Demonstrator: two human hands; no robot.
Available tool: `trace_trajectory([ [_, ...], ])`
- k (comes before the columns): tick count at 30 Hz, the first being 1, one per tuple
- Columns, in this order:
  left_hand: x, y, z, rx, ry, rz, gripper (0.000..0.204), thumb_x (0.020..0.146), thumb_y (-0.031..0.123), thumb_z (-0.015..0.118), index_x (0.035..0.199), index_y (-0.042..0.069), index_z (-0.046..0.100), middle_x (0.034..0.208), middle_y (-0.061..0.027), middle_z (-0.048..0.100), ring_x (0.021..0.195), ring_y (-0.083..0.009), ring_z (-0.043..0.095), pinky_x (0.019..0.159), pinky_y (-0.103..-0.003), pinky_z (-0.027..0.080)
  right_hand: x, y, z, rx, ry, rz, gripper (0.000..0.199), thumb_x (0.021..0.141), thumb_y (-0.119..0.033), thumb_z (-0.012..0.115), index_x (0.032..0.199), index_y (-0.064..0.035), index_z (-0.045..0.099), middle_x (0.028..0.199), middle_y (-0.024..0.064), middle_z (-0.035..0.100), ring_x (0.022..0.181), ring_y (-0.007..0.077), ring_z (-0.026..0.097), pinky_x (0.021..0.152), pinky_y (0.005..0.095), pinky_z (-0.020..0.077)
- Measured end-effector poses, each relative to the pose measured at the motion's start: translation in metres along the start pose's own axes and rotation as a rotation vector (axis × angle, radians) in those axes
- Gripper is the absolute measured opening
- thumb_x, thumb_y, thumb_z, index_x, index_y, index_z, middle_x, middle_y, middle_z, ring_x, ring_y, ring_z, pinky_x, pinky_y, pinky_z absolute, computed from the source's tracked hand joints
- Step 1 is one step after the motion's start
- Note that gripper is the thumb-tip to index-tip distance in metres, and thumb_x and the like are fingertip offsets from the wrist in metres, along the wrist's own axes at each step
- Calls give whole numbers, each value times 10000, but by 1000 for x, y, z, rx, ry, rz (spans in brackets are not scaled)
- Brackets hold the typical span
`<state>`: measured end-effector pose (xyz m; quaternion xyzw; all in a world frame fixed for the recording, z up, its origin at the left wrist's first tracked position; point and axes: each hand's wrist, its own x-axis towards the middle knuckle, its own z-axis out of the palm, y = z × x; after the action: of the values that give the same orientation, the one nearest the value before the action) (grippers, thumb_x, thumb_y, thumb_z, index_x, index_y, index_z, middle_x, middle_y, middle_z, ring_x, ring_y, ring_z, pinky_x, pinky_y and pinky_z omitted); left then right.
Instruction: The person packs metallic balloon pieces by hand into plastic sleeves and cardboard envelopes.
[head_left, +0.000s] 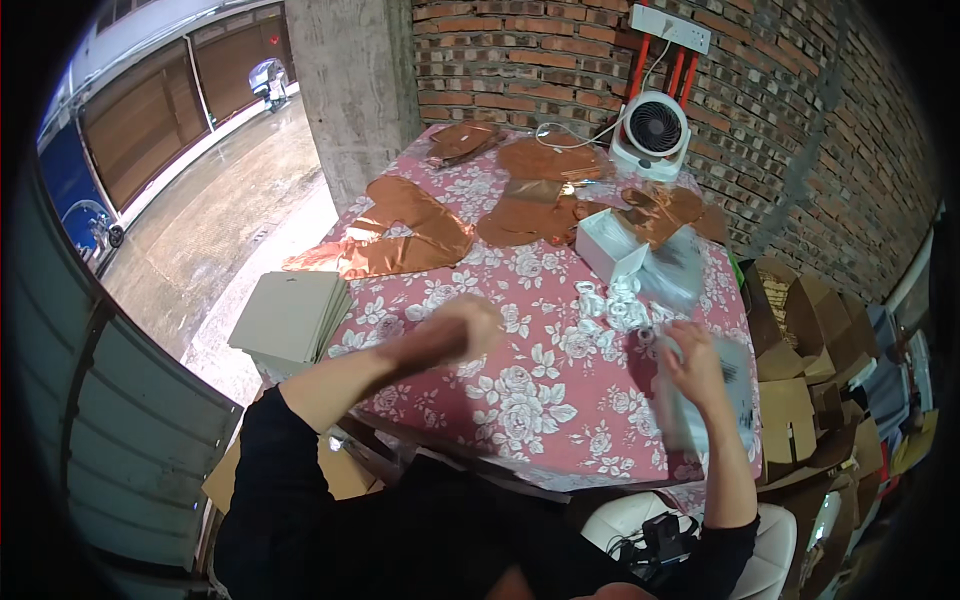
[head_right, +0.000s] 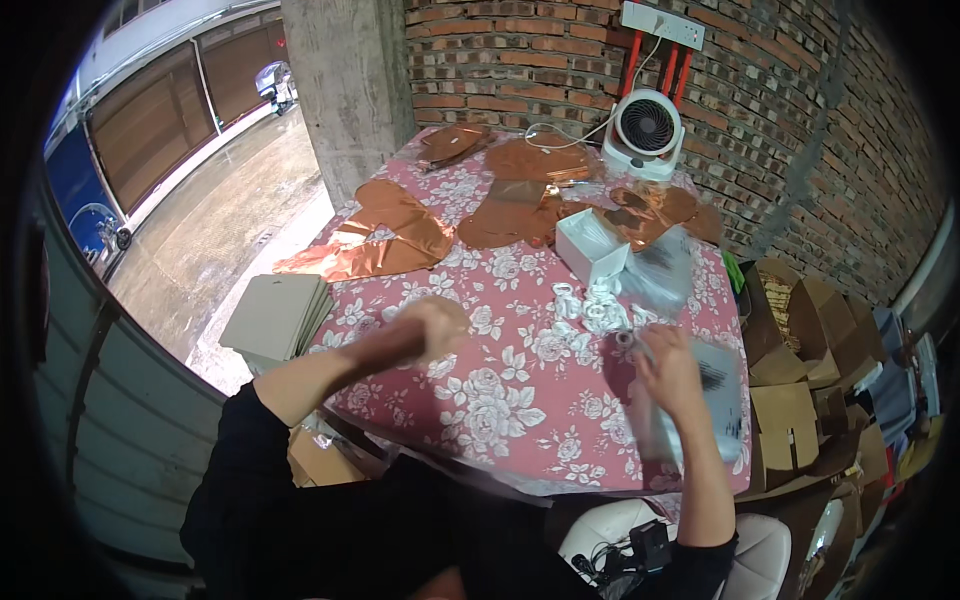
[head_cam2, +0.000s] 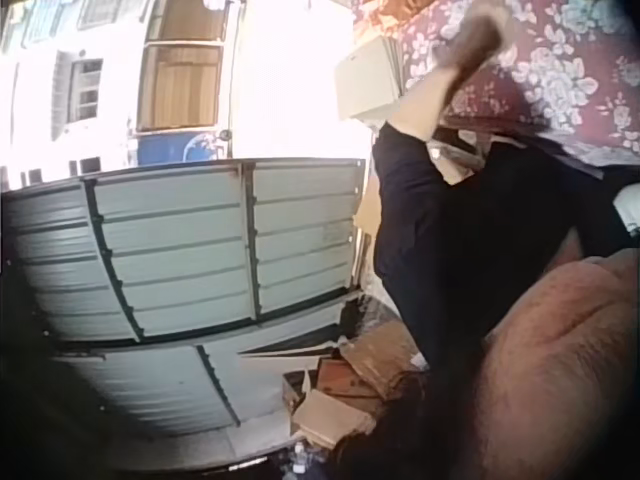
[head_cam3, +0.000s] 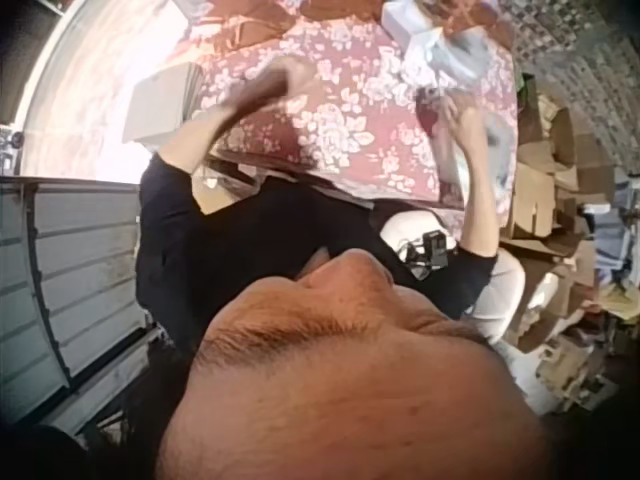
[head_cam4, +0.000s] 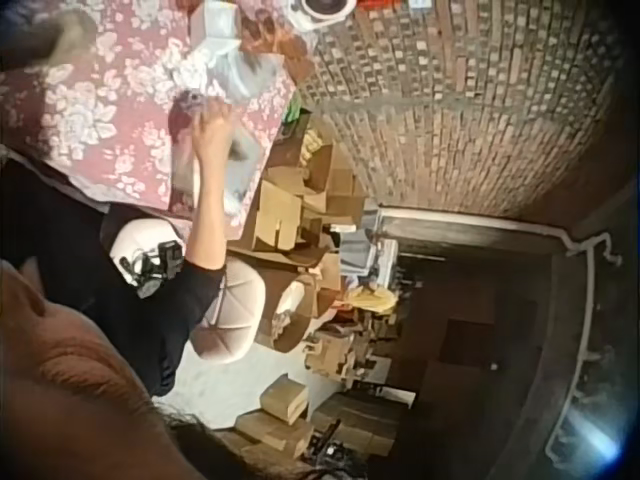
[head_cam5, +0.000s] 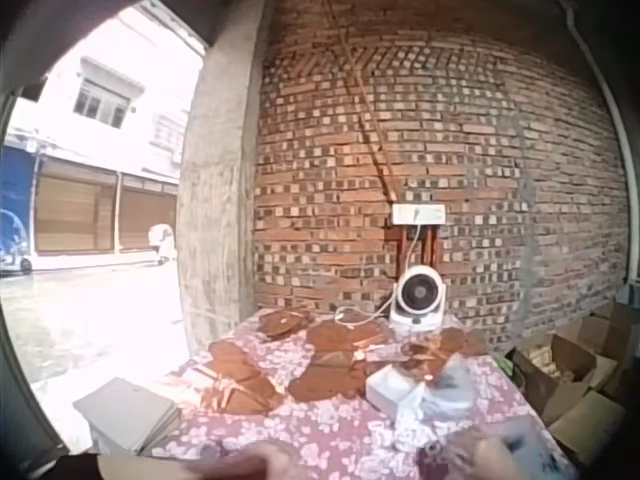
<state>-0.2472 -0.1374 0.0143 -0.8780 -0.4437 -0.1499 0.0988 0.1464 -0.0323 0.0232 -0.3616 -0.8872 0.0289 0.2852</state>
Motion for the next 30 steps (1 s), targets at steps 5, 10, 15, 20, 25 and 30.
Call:
trace_trajectory([
  [5, -28, -76, 0, 194, -242, -625, 140, 823, 78, 525, 805, -10, 633, 803, -171, 614, 772, -357, 636, 693, -458, 529, 41, -64, 53, 161, -164, -220, 236, 809, -96, 667, 1022, 2, 684, 1075, 182, 674, 1037, 360, 604, 912, 424, 488],
  [10, -44, -139, 38, 179, 48, -477, 178, 844, 77, 499, 854, -25, 644, 918, -198, 603, 912, -363, 627, 778, -451, 527, 87, -116, 101, 304, -313, -293, 224, 855, -146, 622, 1018, -9, 690, 1046, 166, 685, 984, 340, 638, 893, 411, 500],
  [15, -42, -165, 50, 226, -44, -359, 185, 825, 95, 525, 901, -22, 647, 980, -199, 597, 932, -350, 628, 807, -440, 517, 113, -145, 139, 455, -445, -329, 234, 915, -195, 595, 1056, -34, 690, 997, 172, 689, 903, 344, 660, 817, 391, 527],
  [20, -44, -196, 63, -23, -14, -680, 217, 841, 141, 549, 801, -45, 653, 738, -195, 645, 688, -359, 627, 640, -410, 515, 132, -160, 167, 555, -450, -278, 223, 912, -231, 559, 907, -40, 675, 864, 153, 679, 796, 328, 655, 730, 422, 512],
  [25, -49, -227, 77, 21, -65, -470, 159, 778, 92, 659, 688, -38, 644, 598, -150, 595, 534, -195, 569, 516, -369, 450, 164, -166, 193, 658, -452, -89, 221, 914, -202, 514, 812, -31, 609, 749, 138, 631, 655, 310, 591, 638, 396, 473],
  [30, -88, -274, 111, -211, -31, -481, 112, 785, 151, 656, 702, 106, 715, 609, -69, 649, 629, -215, 666, 521, -369, 470, 204, -188, 225, 468, -62, -306, 251, 872, -148, 580, 1063, 6, 633, 1020, 174, 655, 1033, 342, 588, 895, 414, 456],
])
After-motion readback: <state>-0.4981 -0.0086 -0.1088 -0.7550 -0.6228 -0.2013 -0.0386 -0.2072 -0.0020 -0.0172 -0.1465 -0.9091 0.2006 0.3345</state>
